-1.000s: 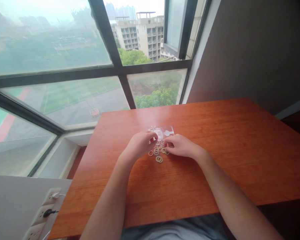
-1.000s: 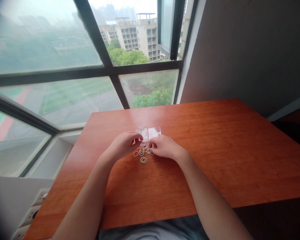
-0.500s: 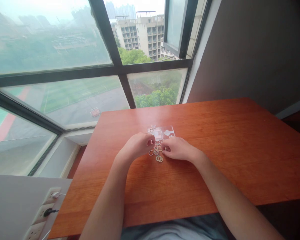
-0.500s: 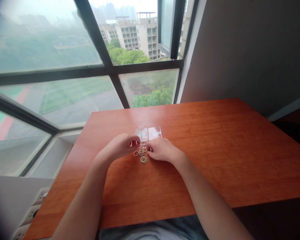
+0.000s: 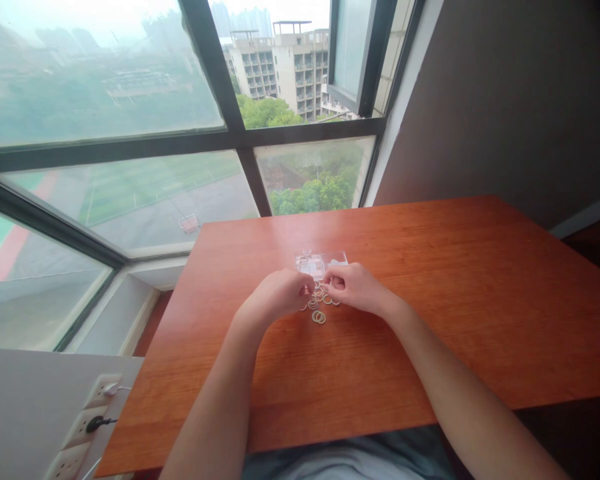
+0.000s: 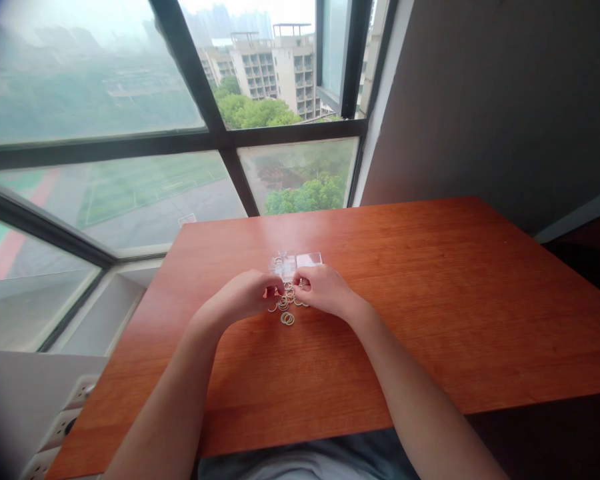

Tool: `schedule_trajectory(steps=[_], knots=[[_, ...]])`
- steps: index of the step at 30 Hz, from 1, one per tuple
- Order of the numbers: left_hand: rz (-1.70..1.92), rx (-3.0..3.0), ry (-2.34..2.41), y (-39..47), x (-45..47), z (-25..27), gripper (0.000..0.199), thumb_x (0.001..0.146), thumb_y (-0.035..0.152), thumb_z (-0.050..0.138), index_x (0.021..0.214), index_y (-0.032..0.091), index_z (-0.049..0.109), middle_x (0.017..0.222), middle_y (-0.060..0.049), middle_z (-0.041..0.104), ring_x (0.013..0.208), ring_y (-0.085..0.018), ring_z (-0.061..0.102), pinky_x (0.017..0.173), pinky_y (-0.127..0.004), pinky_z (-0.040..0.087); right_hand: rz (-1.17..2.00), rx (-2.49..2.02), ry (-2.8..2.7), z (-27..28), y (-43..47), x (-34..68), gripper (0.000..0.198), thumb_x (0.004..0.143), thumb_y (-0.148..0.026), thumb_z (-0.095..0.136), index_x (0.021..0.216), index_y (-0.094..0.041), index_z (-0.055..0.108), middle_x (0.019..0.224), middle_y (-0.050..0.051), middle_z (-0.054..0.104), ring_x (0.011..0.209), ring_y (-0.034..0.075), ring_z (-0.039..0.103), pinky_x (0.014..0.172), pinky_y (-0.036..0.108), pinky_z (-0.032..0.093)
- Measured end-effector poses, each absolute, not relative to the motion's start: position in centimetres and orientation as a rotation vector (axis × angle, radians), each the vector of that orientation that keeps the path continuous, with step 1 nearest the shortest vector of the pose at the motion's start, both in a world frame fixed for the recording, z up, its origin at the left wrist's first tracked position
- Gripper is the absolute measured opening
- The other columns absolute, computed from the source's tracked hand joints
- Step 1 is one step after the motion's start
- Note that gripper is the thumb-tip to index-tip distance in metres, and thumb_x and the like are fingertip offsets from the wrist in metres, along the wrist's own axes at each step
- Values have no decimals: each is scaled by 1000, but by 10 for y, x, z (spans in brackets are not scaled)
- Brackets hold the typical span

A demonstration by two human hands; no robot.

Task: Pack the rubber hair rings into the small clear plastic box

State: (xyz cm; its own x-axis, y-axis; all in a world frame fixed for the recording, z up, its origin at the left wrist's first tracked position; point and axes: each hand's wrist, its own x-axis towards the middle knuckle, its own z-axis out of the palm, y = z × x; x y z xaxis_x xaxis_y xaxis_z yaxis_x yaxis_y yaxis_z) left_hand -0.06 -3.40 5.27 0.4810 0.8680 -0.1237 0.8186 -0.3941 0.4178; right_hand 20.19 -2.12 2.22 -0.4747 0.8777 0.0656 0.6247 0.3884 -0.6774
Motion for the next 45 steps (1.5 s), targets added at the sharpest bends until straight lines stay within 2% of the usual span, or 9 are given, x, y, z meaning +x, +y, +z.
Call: schedule_trajectory(steps=[13,25,32,40,45], knots=[[100,2336,1426,-34,5,48,13,72,15,57,66,21,66,64,-1,66,51,-12,47,50,-23,28,733,-1338,-2129,14,-15,203,8,79,-25,59,78,-20,64,59,-4,55,54,9,46,54,21,30],[53,2393,1410,-33,5,47,16,72,13,52,67,20,66,67,-3,67,53,-13,49,50,-24,28,713,-1321,-2097,10,-14,203,11,81,-29,59,77,-19,62,57,-5,53,54,9,46,55,21,32],[9,2336,1426,-33,4,51,17,73,16,54,79,22,69,76,-2,70,58,-13,52,53,-23,29,709,-1312,-2076,7,-12,202,9,80,-27,60,77,-19,62,56,-5,52,53,9,46,54,21,32],[-49,2381,1416,-31,6,44,18,74,17,50,72,20,67,72,-4,67,55,-13,48,53,-25,27,712,-1314,-2063,9,-13,201,8,80,-26,60,76,-19,63,56,-5,52,53,9,46,54,21,32],[2,2361,1400,-31,3,43,17,73,17,51,75,20,68,73,-3,68,56,-12,48,52,-25,26,720,-1314,-2066,9,-13,202,7,80,-26,60,77,-20,63,56,-5,52,53,9,46,54,21,32]])
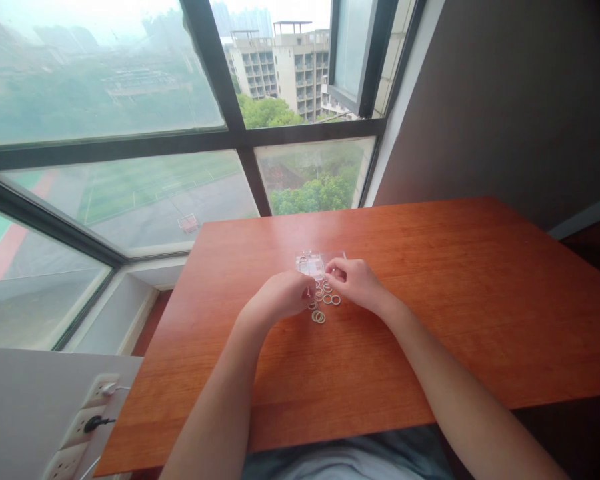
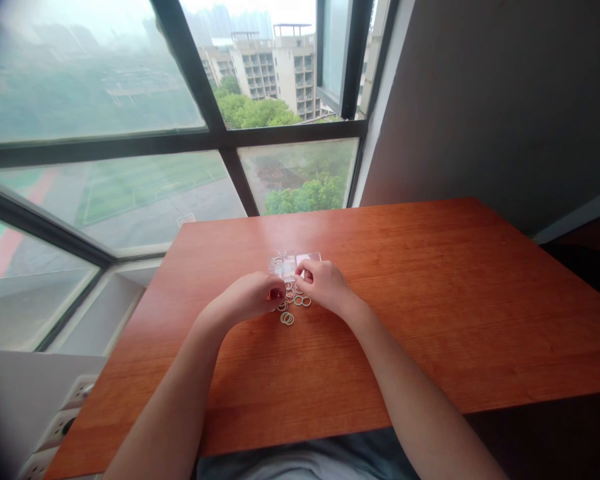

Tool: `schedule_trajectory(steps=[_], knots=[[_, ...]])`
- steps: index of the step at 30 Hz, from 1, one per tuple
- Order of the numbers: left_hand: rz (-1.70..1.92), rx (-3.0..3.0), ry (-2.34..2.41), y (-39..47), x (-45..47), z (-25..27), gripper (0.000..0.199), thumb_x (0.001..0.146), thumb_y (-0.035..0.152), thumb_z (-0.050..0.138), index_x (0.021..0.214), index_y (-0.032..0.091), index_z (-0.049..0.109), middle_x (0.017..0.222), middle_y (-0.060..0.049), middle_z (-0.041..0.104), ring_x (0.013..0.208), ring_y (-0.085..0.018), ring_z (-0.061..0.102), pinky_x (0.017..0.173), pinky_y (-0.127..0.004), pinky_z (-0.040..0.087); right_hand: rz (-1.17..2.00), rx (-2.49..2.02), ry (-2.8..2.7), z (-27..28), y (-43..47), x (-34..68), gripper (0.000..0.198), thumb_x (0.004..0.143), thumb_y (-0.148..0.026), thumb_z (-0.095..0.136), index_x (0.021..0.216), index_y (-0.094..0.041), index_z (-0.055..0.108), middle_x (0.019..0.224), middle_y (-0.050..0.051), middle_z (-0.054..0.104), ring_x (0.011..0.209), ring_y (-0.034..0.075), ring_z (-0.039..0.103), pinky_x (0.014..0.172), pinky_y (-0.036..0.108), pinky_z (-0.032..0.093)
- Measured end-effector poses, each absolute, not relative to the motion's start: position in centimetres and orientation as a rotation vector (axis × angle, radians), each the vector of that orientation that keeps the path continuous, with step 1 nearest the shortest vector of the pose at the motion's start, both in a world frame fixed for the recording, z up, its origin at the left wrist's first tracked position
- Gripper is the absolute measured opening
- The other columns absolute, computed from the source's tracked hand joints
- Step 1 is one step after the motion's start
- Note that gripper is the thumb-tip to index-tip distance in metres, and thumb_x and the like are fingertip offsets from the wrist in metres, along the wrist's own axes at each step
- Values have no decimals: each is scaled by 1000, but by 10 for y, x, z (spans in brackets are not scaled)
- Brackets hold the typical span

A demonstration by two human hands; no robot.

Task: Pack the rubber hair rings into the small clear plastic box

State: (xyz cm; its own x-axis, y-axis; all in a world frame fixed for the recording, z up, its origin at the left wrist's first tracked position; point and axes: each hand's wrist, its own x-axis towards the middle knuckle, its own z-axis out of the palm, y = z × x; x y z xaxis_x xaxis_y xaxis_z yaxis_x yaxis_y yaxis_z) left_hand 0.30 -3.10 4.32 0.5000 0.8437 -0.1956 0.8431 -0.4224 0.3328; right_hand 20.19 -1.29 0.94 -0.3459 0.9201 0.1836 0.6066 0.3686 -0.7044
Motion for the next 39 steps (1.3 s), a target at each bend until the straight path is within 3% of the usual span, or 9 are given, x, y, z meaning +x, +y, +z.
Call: schedule_trajectory(steps=[17,28,39], knots=[[1,2353,1387,-32,5,45,13,71,16,51,67,18,63,65,-2,63,51,-11,41,50,-25,24,705,-1305,-2067,6,-12,202,8,80,-26,60,77,-20,63,56,-5,52,52,9,46,54,21,31],[416,2296,1401,-23,-18,47,12,76,19,49,72,17,60,68,0,63,58,-10,49,56,-22,32,666,-1323,-1987,7,-6,198,9,79,-26,60,78,-19,66,55,-5,52,52,9,47,54,21,33],[514,2292,1495,-19,-13,44,13,78,20,50,76,18,63,74,-1,66,63,-12,53,57,-21,35,509,-1534,-1946,-1,23,180,18,81,-33,59,88,-23,73,67,-1,65,62,13,55,58,23,36]])
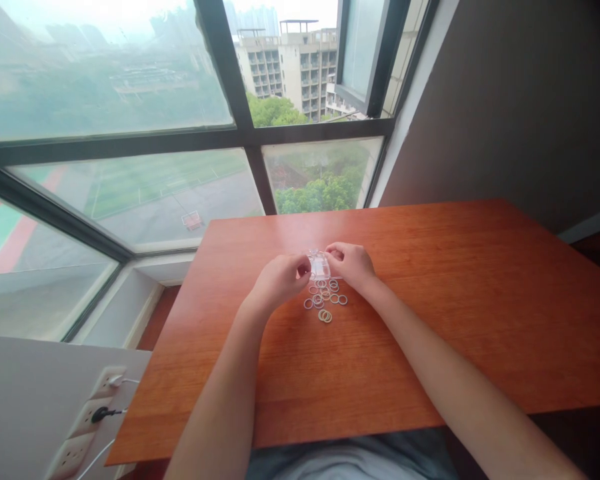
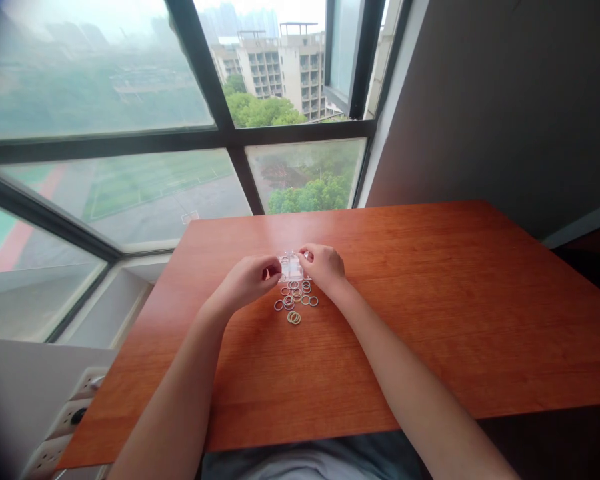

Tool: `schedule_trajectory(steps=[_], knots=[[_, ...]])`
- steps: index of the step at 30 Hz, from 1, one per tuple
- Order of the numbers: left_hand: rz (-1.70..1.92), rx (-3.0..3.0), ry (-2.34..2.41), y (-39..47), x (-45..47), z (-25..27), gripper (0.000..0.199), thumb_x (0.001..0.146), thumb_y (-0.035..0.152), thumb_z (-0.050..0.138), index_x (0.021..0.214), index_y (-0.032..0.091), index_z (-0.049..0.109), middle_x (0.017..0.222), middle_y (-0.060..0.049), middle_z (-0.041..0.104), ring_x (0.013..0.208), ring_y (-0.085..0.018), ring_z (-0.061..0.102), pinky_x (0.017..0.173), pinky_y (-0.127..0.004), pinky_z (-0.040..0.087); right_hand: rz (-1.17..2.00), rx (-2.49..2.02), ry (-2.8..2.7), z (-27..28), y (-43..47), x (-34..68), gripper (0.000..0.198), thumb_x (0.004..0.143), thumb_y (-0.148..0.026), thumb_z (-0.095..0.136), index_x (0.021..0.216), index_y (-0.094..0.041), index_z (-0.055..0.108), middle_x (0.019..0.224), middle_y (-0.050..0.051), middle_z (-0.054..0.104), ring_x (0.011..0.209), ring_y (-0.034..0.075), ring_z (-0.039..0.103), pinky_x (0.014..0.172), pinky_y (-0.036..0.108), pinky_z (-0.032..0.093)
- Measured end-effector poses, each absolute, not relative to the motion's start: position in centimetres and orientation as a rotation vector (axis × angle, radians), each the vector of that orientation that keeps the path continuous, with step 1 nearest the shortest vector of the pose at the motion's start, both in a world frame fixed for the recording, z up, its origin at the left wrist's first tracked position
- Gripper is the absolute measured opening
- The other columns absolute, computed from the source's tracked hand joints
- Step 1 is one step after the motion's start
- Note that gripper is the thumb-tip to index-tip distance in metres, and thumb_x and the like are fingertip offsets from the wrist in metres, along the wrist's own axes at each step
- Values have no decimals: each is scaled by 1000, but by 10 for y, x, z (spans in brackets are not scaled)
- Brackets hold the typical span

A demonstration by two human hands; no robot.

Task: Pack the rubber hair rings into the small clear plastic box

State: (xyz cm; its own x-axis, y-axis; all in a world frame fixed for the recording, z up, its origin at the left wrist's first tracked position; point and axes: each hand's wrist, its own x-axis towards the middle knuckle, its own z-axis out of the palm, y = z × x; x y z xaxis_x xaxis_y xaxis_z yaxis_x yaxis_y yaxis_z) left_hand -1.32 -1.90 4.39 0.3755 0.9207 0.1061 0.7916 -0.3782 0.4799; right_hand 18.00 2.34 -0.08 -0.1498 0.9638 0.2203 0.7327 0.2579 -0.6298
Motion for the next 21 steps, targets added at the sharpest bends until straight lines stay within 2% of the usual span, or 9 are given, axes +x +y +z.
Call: schedule_trajectory(steps=[6,13,21], knots=[[713,2206,1650,-14,-9,35,12,81,22,52,81,19,63,81,-1,69,68,-12,56,61,-22,38,471,-1550,-1984,-2,12,189,21,83,-32,57,91,-23,75,67,0,66,63,14,57,62,24,38],[801,2233,1685,1,0,35,13,83,25,52,83,19,64,79,-1,68,66,-12,55,62,-23,38,518,-1475,-2031,6,5,197,20,81,-26,58,92,-22,74,71,1,68,65,14,58,64,24,39],[679,2308,1740,22,7,30,12,81,24,53,83,20,65,84,-3,68,73,-14,57,64,-24,38,551,-1451,-2153,17,1,196,17,83,-27,58,89,-24,74,71,0,68,64,14,57,61,24,37]])
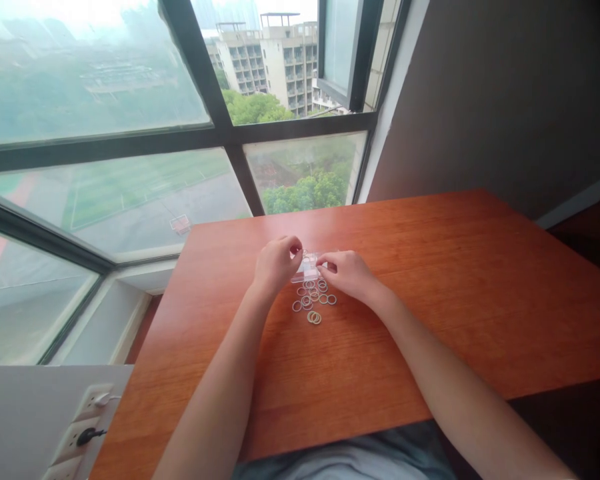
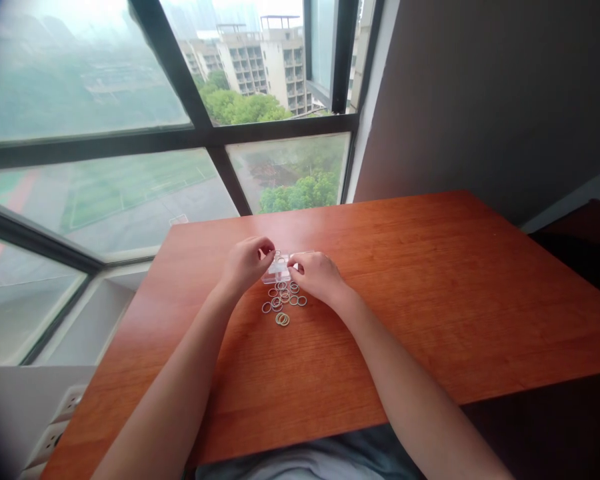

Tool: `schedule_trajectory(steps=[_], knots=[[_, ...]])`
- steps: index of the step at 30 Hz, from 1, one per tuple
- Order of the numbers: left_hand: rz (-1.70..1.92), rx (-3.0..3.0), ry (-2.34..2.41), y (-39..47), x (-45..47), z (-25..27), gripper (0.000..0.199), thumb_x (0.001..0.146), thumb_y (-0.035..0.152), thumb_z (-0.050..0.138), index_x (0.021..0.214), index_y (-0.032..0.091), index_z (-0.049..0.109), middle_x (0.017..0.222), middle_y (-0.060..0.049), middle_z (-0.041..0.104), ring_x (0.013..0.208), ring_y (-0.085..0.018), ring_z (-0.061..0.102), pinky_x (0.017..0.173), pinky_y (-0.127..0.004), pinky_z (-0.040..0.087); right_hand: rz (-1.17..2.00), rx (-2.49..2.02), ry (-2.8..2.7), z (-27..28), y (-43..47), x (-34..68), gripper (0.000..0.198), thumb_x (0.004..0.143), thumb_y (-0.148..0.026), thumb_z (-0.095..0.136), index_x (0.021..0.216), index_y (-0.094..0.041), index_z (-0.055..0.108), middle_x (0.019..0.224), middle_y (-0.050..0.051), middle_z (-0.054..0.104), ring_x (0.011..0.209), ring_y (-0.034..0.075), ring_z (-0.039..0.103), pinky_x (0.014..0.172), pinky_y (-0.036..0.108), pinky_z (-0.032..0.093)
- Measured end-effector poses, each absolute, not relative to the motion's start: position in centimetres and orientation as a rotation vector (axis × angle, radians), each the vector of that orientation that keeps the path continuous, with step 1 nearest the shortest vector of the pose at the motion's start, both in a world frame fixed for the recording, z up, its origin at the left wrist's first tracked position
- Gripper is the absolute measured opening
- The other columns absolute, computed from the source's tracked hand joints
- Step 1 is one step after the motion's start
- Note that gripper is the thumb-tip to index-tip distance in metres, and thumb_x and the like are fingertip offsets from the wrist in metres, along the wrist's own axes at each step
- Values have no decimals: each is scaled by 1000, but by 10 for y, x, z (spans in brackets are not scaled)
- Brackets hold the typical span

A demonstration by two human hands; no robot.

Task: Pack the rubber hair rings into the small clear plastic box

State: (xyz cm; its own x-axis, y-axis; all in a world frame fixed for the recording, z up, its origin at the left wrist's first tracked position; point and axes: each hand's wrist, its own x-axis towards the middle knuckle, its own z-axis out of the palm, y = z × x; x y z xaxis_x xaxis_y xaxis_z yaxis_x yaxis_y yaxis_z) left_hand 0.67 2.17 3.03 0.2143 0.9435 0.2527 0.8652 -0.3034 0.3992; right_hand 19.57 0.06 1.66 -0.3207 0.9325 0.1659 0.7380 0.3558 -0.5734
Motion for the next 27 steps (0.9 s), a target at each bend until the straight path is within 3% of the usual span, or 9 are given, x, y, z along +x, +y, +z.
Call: schedule_trajectory(steps=[10,16,27], knots=[[733,2305,1631,15,1,33,19,84,27,51,91,19,67,85,-3,67,72,-13,56,65,-23,40,599,-1371,-2190,22,-3,196,16,82,-22,58,87,-23,73,66,-1,65,60,11,53,59,22,34],[418,2336,1503,0,-12,50,17,80,24,51,75,18,66,72,-2,66,61,-11,51,55,-22,33,674,-1236,-2366,27,-11,197,14,80,-20,61,84,-23,73,67,-2,65,60,10,53,58,22,32],[73,2267,1482,-15,-7,64,20,72,16,50,72,20,69,70,-2,67,56,-12,51,51,-22,31,565,-1295,-2600,25,-18,193,16,80,-21,61,87,-29,73,75,1,68,67,15,58,56,25,29]])
